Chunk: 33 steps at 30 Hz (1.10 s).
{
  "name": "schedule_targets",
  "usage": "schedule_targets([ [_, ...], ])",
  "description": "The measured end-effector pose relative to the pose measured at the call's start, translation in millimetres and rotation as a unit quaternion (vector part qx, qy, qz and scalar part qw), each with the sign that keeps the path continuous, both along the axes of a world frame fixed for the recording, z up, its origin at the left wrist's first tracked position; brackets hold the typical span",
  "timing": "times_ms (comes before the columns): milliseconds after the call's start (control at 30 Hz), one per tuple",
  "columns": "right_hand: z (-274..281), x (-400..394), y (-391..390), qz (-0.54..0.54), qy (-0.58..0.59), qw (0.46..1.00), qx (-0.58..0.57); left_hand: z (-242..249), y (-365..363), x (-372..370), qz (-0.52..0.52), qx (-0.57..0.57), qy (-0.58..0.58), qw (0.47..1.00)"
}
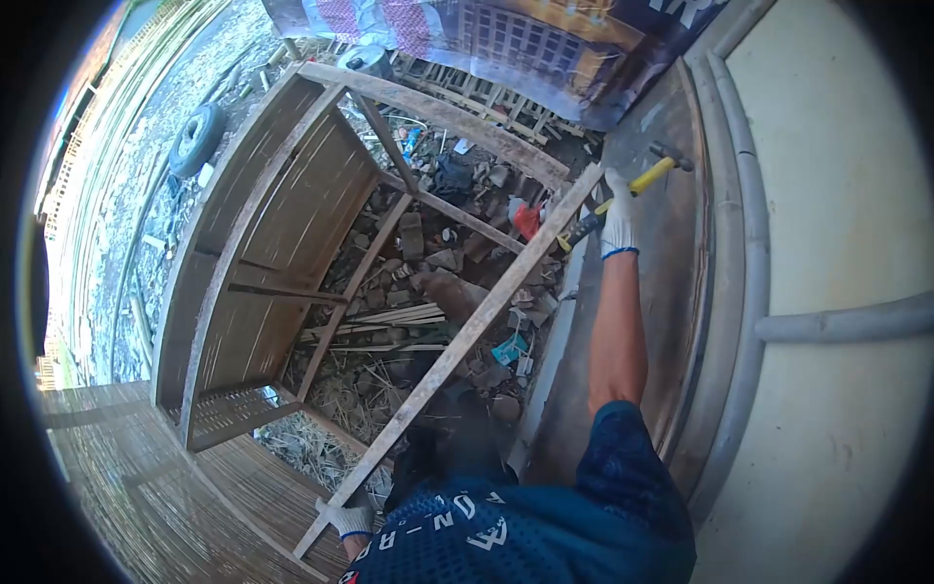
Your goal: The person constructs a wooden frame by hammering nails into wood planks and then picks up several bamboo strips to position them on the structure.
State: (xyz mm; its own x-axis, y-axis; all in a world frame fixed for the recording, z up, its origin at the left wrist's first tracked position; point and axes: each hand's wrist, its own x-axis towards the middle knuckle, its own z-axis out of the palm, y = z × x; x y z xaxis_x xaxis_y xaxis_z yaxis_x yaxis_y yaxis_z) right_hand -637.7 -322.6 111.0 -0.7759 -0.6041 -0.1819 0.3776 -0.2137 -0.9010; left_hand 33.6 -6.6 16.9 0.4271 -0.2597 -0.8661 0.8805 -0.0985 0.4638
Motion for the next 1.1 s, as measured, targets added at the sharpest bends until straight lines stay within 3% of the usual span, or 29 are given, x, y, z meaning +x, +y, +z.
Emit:
schedule_targets([
  [33,20.2,13.0,-3.1,-0.011,-0.044,0.999,-0.014,5.1,-4.4,-0.3,0.007,-0.002,-0.001,1.0],
  [67,5.5,1.5,-13.6,0.038,-0.036,0.998,-0.045,14.3,-12.1,1.3,0.023,-0.002,-0.008,1.0],
  [133,14.6,23.1,-48.9,0.05,0.017,0.998,-0.043,10.8,-17.8,15.1,0.039,-0.019,-0.017,0.999],
  [200,31.7,54.9,-78.8,0.045,0.157,0.987,0.006,-2.4,-26.0,29.3,0.049,-0.041,-0.028,0.998],
  [267,44.1,88.9,-111.1,0.056,0.203,0.975,0.068,3.4,-44.2,27.4,0.068,-0.051,-0.044,0.995],
  [333,19.9,103.5,-156.1,0.079,0.187,0.977,0.07,2.2,-59.1,30.4,0.062,-0.069,-0.058,0.994],
  [467,31.0,155.5,-194.0,0.103,0.306,0.917,0.233,-25.9,-74.4,54.7,0.073,-0.062,-0.091,0.991],
  [567,0.0,180.6,-225.6,0.118,0.404,0.851,0.315,-41.3,-80.9,68.6,0.109,-0.047,-0.074,0.99],
  [600,29.9,192.7,-209.3,0.173,0.323,0.873,0.321,-42.5,-83.5,69.3,0.12,-0.049,-0.07,0.989],
  [767,-20.0,205.3,-252.3,0.135,0.394,0.858,0.302,-62.8,-79.3,90.9,0.119,-0.051,-0.111,0.985],
  [833,-10.5,224.8,-255.3,0.172,0.376,0.866,0.283,-69.2,-83.9,101.1,0.13,-0.084,-0.104,0.982],
  [933,-12.3,258.0,-263.1,0.161,0.369,0.87,0.285,-62.7,-95.2,100.5,0.135,-0.018,-0.121,0.983],
  [967,-21.3,270.0,-270.8,0.107,0.366,0.886,0.264,-63.7,-95.1,102.7,0.137,-0.008,-0.113,0.984],
  [1067,-41.7,266.5,-254.4,0.111,0.422,0.851,0.291,-82.9,-79.4,107.3,0.078,0.011,-0.166,0.983],
  [1100,-57.3,256.6,-247.6,0.109,0.449,0.839,0.286,-87.3,-75.9,111.8,0.115,0.037,-0.136,0.983],
])
